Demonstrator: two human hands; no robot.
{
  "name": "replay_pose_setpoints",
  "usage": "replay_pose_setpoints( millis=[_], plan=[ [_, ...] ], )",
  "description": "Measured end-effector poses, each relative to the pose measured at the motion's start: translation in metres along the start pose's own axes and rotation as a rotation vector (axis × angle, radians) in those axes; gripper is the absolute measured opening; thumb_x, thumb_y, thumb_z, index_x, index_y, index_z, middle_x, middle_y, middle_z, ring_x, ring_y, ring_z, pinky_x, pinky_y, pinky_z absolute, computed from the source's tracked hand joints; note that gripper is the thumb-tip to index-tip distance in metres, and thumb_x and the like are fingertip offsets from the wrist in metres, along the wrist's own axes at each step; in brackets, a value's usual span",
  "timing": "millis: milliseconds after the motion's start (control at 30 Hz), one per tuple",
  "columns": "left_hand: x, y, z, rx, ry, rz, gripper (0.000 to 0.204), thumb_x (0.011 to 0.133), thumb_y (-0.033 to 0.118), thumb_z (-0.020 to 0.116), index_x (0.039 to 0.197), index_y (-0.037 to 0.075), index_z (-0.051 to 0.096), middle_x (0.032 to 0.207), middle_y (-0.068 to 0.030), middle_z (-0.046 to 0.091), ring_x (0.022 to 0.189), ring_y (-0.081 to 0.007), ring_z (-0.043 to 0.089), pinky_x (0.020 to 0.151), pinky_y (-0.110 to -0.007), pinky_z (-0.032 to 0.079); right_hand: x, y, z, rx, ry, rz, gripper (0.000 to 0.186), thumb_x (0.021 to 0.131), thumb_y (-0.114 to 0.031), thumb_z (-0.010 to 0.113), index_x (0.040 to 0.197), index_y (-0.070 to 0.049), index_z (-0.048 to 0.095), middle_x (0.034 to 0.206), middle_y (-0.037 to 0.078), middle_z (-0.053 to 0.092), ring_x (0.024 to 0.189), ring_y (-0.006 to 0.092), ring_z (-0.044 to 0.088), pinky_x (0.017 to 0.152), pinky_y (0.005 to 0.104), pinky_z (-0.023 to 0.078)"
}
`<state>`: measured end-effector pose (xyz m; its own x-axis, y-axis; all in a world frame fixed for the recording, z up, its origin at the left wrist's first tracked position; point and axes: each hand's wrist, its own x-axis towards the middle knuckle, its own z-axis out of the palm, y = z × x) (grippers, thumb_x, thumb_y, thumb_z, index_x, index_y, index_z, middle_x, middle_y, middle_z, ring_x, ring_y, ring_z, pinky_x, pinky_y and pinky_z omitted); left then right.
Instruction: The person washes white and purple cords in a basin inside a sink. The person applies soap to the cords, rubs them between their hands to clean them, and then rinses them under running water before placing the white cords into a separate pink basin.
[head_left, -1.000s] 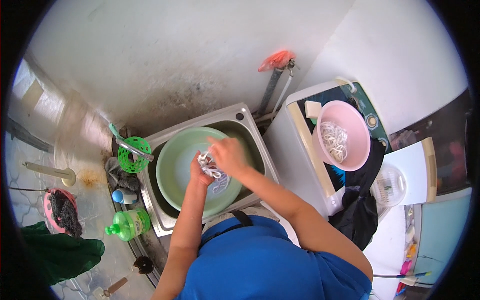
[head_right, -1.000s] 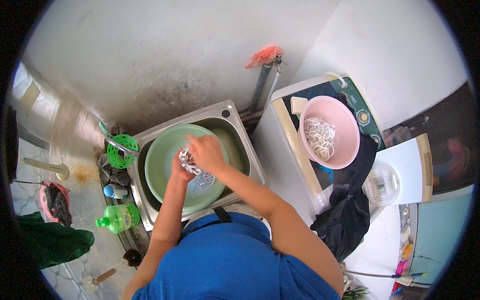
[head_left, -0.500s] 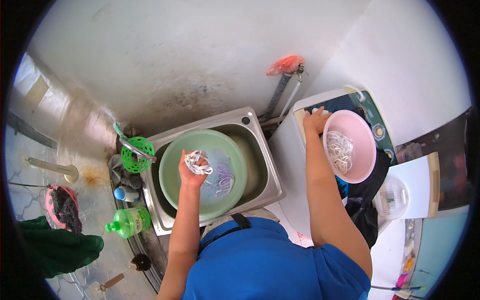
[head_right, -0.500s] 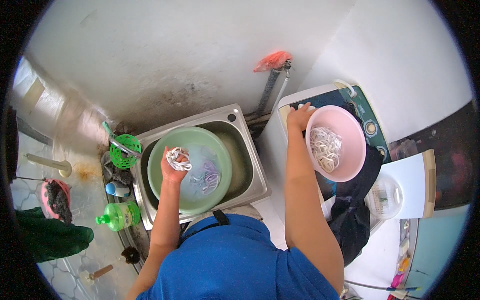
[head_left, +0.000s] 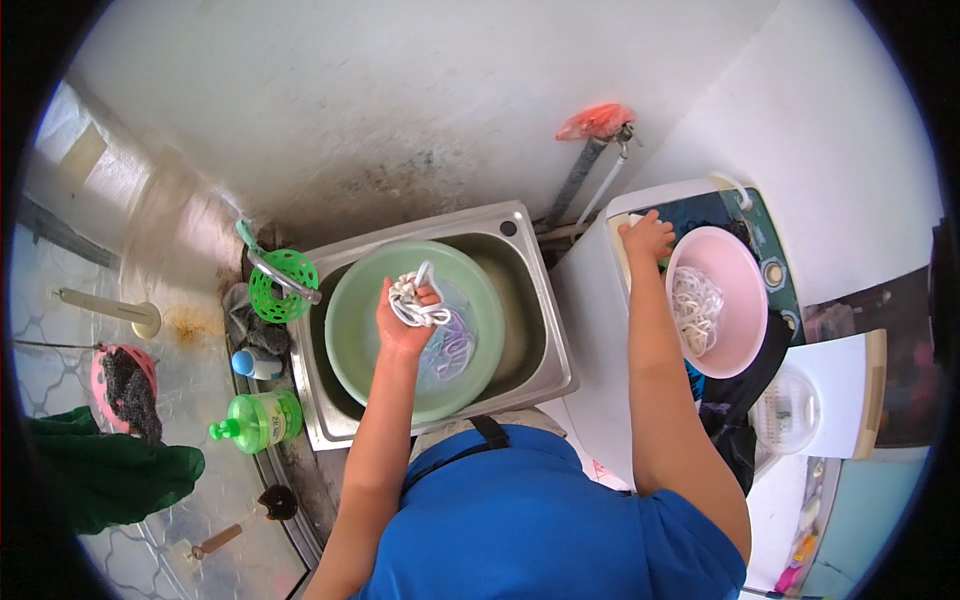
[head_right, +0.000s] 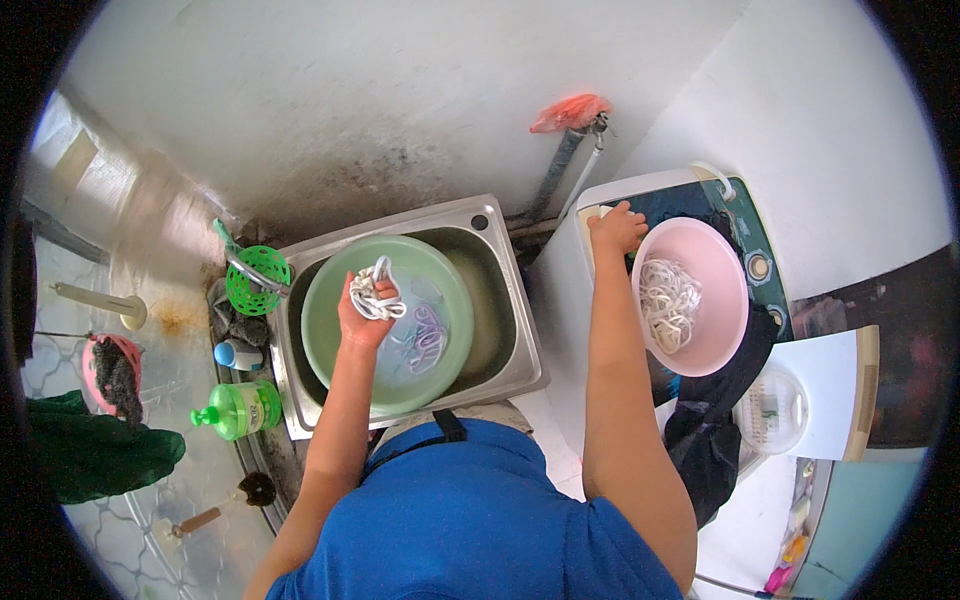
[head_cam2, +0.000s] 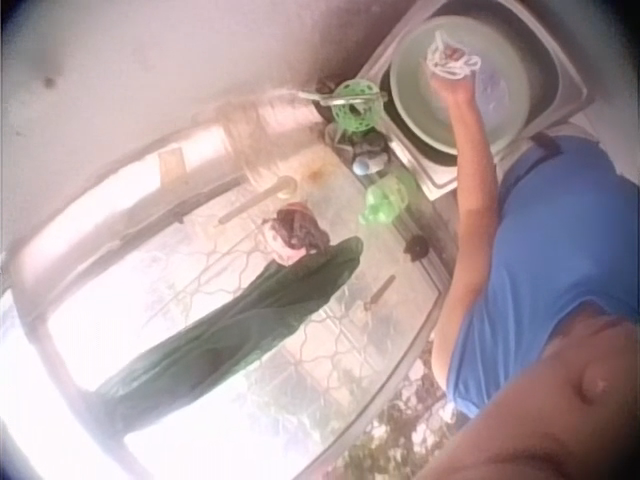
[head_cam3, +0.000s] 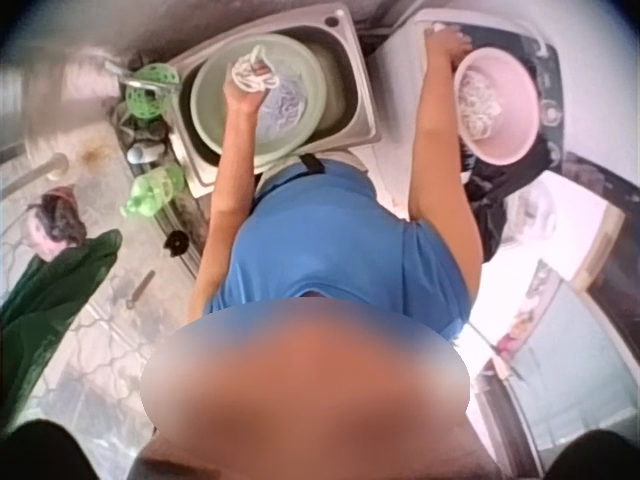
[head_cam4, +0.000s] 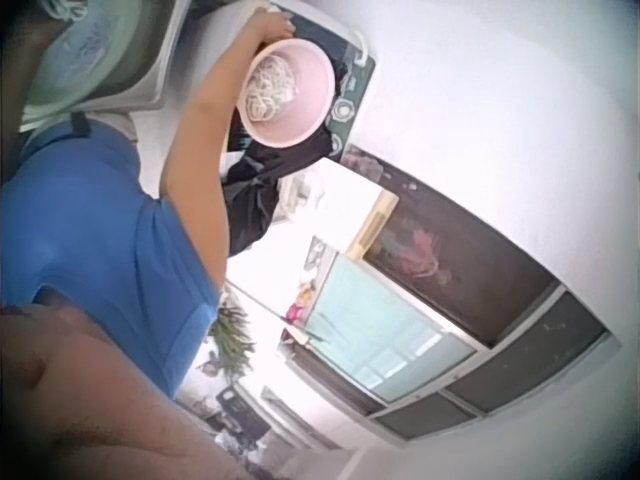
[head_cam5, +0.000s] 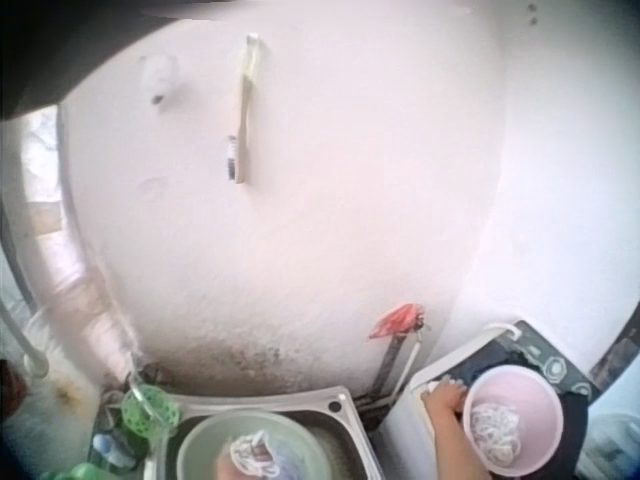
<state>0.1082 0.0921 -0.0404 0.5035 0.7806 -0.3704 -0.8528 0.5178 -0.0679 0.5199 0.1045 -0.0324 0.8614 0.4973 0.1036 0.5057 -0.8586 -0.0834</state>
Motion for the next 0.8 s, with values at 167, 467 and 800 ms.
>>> replay_pose_setpoints(
  millis=[167, 467, 800],
  plan=[
    [-0.004, 0.0, 0.002, -0.009, -0.012, -0.013, 0.049, 0.093, 0.044, 0.032, 0.086, 0.001, 0.053, 0.072, -0.0107, 0.049, 0.065, -0.0192, 0.044, 0.058, -0.029, 0.039, -0.023, -0.014, -0.018, -0.021, -0.123, -0.041, 0.06, 0.064, -0.033, 0.073, 0.114, -0.013, 0.047, 0.12, 0.015, 0.039, 0.109, 0.0309, 0.039, 0.084, 0.0525, 0.04],
    [-0.013, -0.001, 0.003, -0.038, 0.018, 0.031, 0.045, 0.093, 0.042, 0.034, 0.089, 0.001, 0.053, 0.076, -0.0128, 0.051, 0.069, -0.022, 0.046, 0.061, -0.032, 0.041, -0.044, -0.014, 0.012, -0.08, -0.033, -0.227, 0.055, 0.068, -0.019, 0.069, 0.117, -0.019, 0.044, 0.112, 0.013, 0.044, 0.106, 0.0294, 0.044, 0.078, 0.0514, 0.044],
    [-0.035, -0.003, 0.025, -0.071, -0.133, 0.125, 0.046, 0.094, 0.036, 0.032, 0.084, 0.001, 0.059, 0.131, -0.0179, 0.046, 0.11, -0.0364, 0.049, 0.095, -0.047, 0.039, -0.197, -0.099, -0.041, 1.926, -1.9, -0.006, 0.059, 0.083, -0.048, 0.055, 0.124, -0.007, 0.047, 0.111, 0.019, 0.056, 0.098, 0.0329, 0.056, 0.081, 0.05, 0.047]
  ],
)
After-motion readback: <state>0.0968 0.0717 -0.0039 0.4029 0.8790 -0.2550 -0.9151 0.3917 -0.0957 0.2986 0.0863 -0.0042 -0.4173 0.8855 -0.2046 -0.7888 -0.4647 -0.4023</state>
